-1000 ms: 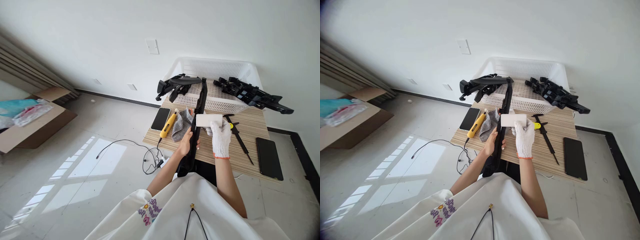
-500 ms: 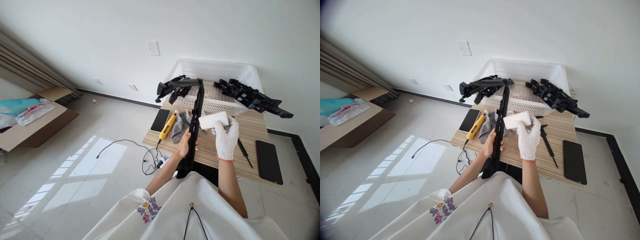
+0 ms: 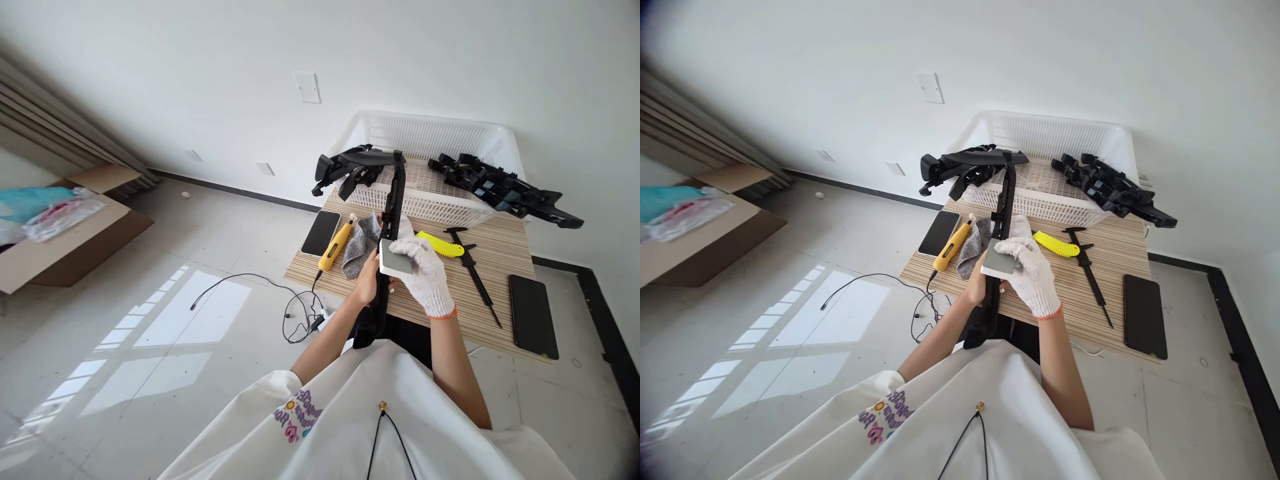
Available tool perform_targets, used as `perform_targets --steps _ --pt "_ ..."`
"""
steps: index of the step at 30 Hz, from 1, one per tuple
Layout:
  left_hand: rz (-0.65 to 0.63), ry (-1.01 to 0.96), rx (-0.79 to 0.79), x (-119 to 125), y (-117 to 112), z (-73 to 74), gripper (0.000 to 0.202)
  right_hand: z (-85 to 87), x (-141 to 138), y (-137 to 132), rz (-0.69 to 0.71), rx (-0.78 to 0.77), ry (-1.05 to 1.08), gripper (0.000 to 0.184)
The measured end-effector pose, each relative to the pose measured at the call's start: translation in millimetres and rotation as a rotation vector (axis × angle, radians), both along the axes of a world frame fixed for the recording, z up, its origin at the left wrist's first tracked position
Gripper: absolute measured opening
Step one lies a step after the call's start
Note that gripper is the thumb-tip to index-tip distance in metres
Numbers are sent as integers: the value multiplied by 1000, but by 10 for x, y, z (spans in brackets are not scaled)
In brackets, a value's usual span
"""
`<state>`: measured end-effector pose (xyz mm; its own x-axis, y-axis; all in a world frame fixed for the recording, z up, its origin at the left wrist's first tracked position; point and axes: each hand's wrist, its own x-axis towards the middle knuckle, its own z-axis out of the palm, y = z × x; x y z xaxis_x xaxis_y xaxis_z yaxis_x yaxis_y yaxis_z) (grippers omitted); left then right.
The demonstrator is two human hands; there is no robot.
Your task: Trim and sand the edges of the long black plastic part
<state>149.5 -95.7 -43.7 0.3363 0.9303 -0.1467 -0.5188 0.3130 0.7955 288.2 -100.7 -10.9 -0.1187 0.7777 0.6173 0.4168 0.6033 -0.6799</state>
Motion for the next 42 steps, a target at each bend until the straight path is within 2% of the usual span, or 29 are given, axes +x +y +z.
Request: perform_targets --steps 4,6,10,13,15,21,23,26,30,34,38,41,42 --pt "-51 -81 51 14 -8 -26 42 18 40 92 -21 -9 -123 24" --pt "-35 -76 38 19 -12 -29 41 113 106 111 -55 -36 -153 25" --pt "-5 -60 29 16 -23 -6 41 388 283 75 -225 -182 -105 33" --pt "1 -62 27 14 -32 17 43 496 367 9 -199 -326 -111 39" --pt "5 -69 31 14 -35 25 44 459 371 -35 -142 -393 -130 39" --pt "-52 4 135 6 -31 8 38 81 271 -33 41 -516 -126 45" --pt "-79 33 173 -7 -30 -10 37 14 273 34 68 -526 -143 48" --pt "-102 105 170 -35 -29 -44 38 38 353 157 69 -485 -218 49" --pt "-83 225 137 -63 -27 -54 39 207 534 263 -80 -411 -312 43" --pt "-73 206 125 -63 -31 -14 42 335 630 294 109 -535 -337 40" --pt "-83 194 106 -54 -32 -6 43 321 637 334 30 -512 -301 41" --pt "-75 166 107 -49 -27 -21 42 249 631 360 161 -589 -207 43" --pt "-73 163 106 -49 -26 -23 42 229 632 363 162 -591 -198 43"
